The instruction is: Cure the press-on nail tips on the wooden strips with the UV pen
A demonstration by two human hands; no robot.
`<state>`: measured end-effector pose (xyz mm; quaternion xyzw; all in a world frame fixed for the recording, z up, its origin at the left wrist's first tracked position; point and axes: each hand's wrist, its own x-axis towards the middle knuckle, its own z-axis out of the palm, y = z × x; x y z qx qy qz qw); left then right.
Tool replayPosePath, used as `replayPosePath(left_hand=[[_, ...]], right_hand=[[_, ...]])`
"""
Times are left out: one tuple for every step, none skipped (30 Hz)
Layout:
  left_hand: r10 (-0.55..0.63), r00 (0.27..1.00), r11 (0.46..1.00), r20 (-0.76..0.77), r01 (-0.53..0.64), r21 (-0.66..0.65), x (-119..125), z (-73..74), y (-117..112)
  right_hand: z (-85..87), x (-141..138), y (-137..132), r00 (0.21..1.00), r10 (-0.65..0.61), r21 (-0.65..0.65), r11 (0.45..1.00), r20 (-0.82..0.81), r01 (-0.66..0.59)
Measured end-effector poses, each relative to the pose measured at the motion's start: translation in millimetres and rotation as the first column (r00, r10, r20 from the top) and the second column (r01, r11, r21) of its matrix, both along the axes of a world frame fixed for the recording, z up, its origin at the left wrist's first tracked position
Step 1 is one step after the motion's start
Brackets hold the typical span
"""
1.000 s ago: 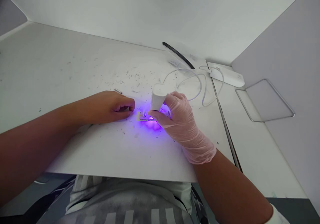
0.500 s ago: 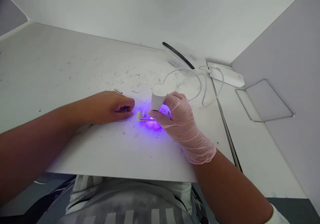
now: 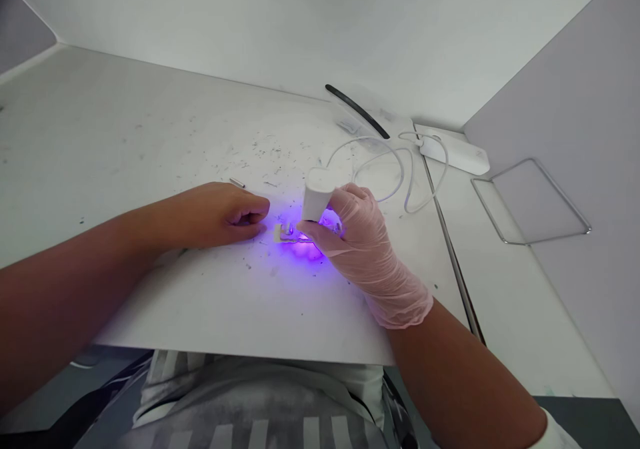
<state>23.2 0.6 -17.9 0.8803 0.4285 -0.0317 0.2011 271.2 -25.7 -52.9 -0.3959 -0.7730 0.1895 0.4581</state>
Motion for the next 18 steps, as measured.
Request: replayPosePath(left_hand=[[0.0, 1.0, 1.0, -0.002, 0.0, -0.001, -0.1, -0.5, 0.3], [0.001, 1.0, 1.0, -0.003, -0.001, -0.002, -0.2, -1.0, 0.5], [0.0, 1.0, 1.0, -0.004, 0.0, -0.003, -0.4, -1.4, 0.6], [-0.001, 1.0, 1.0, -0.001, 0.001, -0.003, -0.5, -1.6, 0.7], [-0.002, 1.0, 1.0, 0.003, 0.002, -0.003, -0.5, -1.6, 0.7], [-0.002, 1.0, 1.0, 0.008, 0.002, -0.004, -0.5, -1.4, 0.6], [-0.002, 1.0, 1.0, 0.014, 0.002, -0.007, -0.5, -1.1, 0.4], [-0.002, 1.0, 1.0, 0.019, 0.002, -0.012, -0.4, -0.7, 0.2], [-0.002, 1.0, 1.0, 0.024, 0.002, -0.014, -0.2, -0.3, 0.1], [-0.002, 1.0, 1.0, 0.028, 0.002, -0.016, -0.1, 0.0, 0.0], [-0.002, 1.0, 1.0, 0.031, 0.003, -0.016, -0.1, 0.1, -0.1], [-0.005, 0.999, 1.0, 0.033, 0.005, -0.015, 0.0, 0.0, -0.1], [-0.007, 0.999, 1.0, 0.034, 0.008, -0.013, -0.1, -0.2, -0.1], [-0.009, 0.999, 1.0, 0.035, 0.01, -0.01, -0.1, -0.5, 0.0], [-0.009, 0.999, 1.0, 0.034, 0.01, -0.009, -0.2, -0.7, 0.1], [-0.009, 0.999, 1.0, 0.034, 0.01, -0.008, -0.3, -0.9, 0.1], [-0.008, 0.999, 1.0, 0.034, 0.008, -0.008, -0.3, -1.0, 0.1], [-0.006, 0.999, 1.0, 0.035, 0.007, -0.01, -0.4, -0.9, 0.0]], right_hand=[[-0.1, -0.1, -0.1, 1.0, 0.0, -0.004, 1.0, -0.002, 0.0], [-0.2, -0.2, -0.2, 1.0, -0.001, -0.008, 1.0, -0.003, 0.001], [-0.4, -0.3, -0.2, 1.0, -0.003, -0.01, 1.0, -0.005, 0.003], [-0.5, -0.2, -0.1, 1.0, -0.007, -0.011, 1.0, -0.004, 0.007], [-0.6, -0.2, 0.0, 1.0, -0.01, -0.013, 1.0, -0.002, 0.01], [-0.7, -0.1, 0.1, 1.0, -0.012, -0.015, 1.0, 0.001, 0.012], [-0.8, 0.0, 0.2, 1.0, -0.012, -0.016, 1.0, 0.003, 0.012], [-0.8, 0.1, 0.2, 1.0, -0.01, -0.016, 1.0, 0.005, 0.01], [-0.8, 0.1, 0.2, 1.0, -0.007, -0.017, 1.0, 0.006, 0.007], [-0.7, 0.0, 0.1, 1.0, -0.005, -0.018, 1.0, 0.006, 0.005], [-0.6, -0.2, 0.0, 1.0, -0.007, -0.018, 1.0, 0.004, 0.007], [-0.5, -0.4, -0.2, 1.0, -0.01, -0.021, 1.0, 0.004, 0.01], [-0.4, -0.7, -0.4, 1.0, -0.013, -0.023, 1.0, 0.005, 0.013], [-0.2, -0.9, -0.6, 1.0, -0.015, -0.024, 1.0, 0.006, 0.016], [0.0, -1.2, -0.7, 1.0, -0.017, -0.023, 1.0, 0.006, 0.017], [0.3, -1.4, -0.8, 1.0, -0.019, -0.021, 1.0, 0.007, 0.019], [0.6, -1.6, -0.8, 1.0, -0.019, -0.021, 1.0, 0.008, 0.019], [1.0, -1.7, -0.9, 1.0, -0.017, -0.023, 1.0, 0.008, 0.017]])
